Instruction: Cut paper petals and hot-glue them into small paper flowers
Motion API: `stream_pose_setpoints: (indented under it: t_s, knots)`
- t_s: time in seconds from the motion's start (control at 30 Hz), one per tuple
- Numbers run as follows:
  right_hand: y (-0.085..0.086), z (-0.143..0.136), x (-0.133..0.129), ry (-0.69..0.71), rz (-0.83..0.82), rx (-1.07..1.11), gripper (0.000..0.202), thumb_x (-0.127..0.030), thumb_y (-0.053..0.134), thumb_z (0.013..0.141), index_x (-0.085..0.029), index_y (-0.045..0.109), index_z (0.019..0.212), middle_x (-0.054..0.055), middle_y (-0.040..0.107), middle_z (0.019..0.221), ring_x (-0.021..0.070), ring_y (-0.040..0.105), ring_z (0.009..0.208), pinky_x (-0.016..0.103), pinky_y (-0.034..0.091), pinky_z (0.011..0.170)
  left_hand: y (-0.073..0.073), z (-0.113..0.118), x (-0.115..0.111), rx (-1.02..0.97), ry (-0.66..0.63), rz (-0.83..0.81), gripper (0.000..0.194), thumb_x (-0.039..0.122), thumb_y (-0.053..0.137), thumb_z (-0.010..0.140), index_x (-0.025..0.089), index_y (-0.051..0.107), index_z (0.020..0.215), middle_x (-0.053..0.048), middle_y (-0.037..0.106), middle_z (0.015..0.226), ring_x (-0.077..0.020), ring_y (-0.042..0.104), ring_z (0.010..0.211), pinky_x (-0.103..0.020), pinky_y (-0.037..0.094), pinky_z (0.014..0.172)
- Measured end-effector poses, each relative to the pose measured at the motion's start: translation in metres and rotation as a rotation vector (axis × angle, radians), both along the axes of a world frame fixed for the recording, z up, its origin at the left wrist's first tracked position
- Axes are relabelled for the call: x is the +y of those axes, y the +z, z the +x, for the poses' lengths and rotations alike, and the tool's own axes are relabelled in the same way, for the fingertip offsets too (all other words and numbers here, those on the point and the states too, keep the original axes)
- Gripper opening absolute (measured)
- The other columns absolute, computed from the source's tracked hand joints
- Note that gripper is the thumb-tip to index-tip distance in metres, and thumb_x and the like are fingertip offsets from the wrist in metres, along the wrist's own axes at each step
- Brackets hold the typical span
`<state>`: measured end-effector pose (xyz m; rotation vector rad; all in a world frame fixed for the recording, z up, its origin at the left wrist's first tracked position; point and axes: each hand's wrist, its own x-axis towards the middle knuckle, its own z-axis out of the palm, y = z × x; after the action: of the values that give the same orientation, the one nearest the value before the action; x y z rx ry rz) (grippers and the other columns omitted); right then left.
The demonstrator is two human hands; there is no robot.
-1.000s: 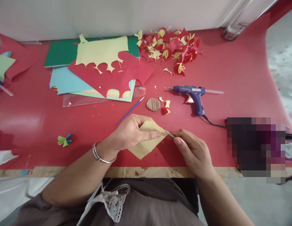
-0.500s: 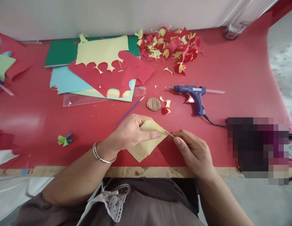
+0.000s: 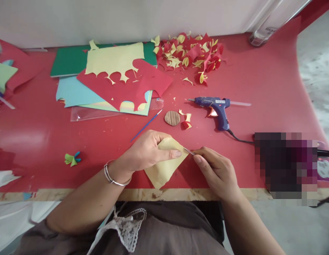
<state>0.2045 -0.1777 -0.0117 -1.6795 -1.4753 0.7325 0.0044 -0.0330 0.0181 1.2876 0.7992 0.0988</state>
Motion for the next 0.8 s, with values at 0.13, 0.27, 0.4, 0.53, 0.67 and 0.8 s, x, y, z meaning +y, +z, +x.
stream_pose_setpoints:
  t_s: [0.13, 0.27, 0.4, 0.53, 0.67, 0.8]
  knots:
    - [0.0003, -0.0008, 0.0007, 0.002, 0.021, -0.005, 0.032, -0.042, 0.056, 0.109, -0.022, 0.072, 0.09, 0.001, 0.066, 0.072, 0.014, 0.06, 0.062, 0.026, 0.048, 0.06, -0.0002, 0.0, -0.0002, 0.0, -0.006, -0.002, 0.039, 0.046, 0.085, 0.084, 0.015, 0.063, 0.073, 0.002, 0.056, 0.065, -0.0099, 0.052, 0.057, -0.021, 0.04, 0.05]
    - [0.0, -0.001, 0.0011, 0.004, 0.021, -0.006, 0.032, -0.04, 0.056, 0.109, -0.022, 0.071, 0.088, 0.0, 0.066, 0.072, 0.014, 0.059, 0.061, 0.026, 0.048, 0.06, 0.0022, 0.0007, -0.0001, 0.004, 0.002, 0.041, 0.04, 0.047, 0.083, 0.084, 0.015, 0.062, 0.073, 0.002, 0.054, 0.065, -0.0096, 0.05, 0.058, -0.021, 0.038, 0.05]
    - [-0.0006, -0.0006, 0.0008, 0.006, 0.019, 0.0, 0.032, -0.041, 0.056, 0.109, -0.022, 0.072, 0.089, 0.001, 0.068, 0.074, 0.0146, 0.061, 0.063, 0.026, 0.048, 0.061, 0.003, 0.0017, -0.0003, -0.006, -0.006, 0.073, 0.041, 0.048, 0.081, 0.087, 0.015, 0.061, 0.07, 0.004, 0.047, 0.062, -0.008, 0.042, 0.055, -0.022, 0.032, 0.048]
    - [-0.0011, -0.0003, 0.0, 0.014, 0.016, -0.006, 0.032, -0.039, 0.055, 0.11, -0.022, 0.071, 0.087, 0.002, 0.067, 0.074, 0.0143, 0.06, 0.063, 0.026, 0.048, 0.061, 0.0008, 0.0026, -0.0008, -0.017, -0.012, 0.091, 0.043, 0.049, 0.081, 0.087, 0.015, 0.059, 0.069, 0.004, 0.046, 0.062, -0.008, 0.04, 0.057, -0.021, 0.03, 0.048]
    - [-0.0002, -0.0007, 0.0001, 0.016, 0.026, -0.017, 0.032, -0.038, 0.055, 0.11, -0.022, 0.068, 0.086, 0.0, 0.065, 0.072, 0.0129, 0.058, 0.062, 0.025, 0.047, 0.06, -0.0011, 0.0028, -0.0017, -0.012, -0.001, 0.091, 0.047, 0.05, 0.082, 0.086, 0.016, 0.056, 0.068, 0.004, 0.044, 0.063, -0.0073, 0.038, 0.057, -0.021, 0.03, 0.048]
    - [0.0009, -0.0013, 0.0008, 0.018, 0.029, -0.019, 0.032, -0.037, 0.054, 0.111, -0.022, 0.068, 0.086, 0.0, 0.064, 0.072, 0.013, 0.058, 0.062, 0.025, 0.047, 0.06, -0.0017, 0.0029, -0.0033, -0.009, -0.001, 0.105, 0.046, 0.048, 0.08, 0.087, 0.016, 0.053, 0.068, 0.004, 0.043, 0.063, -0.007, 0.038, 0.057, -0.02, 0.029, 0.048]
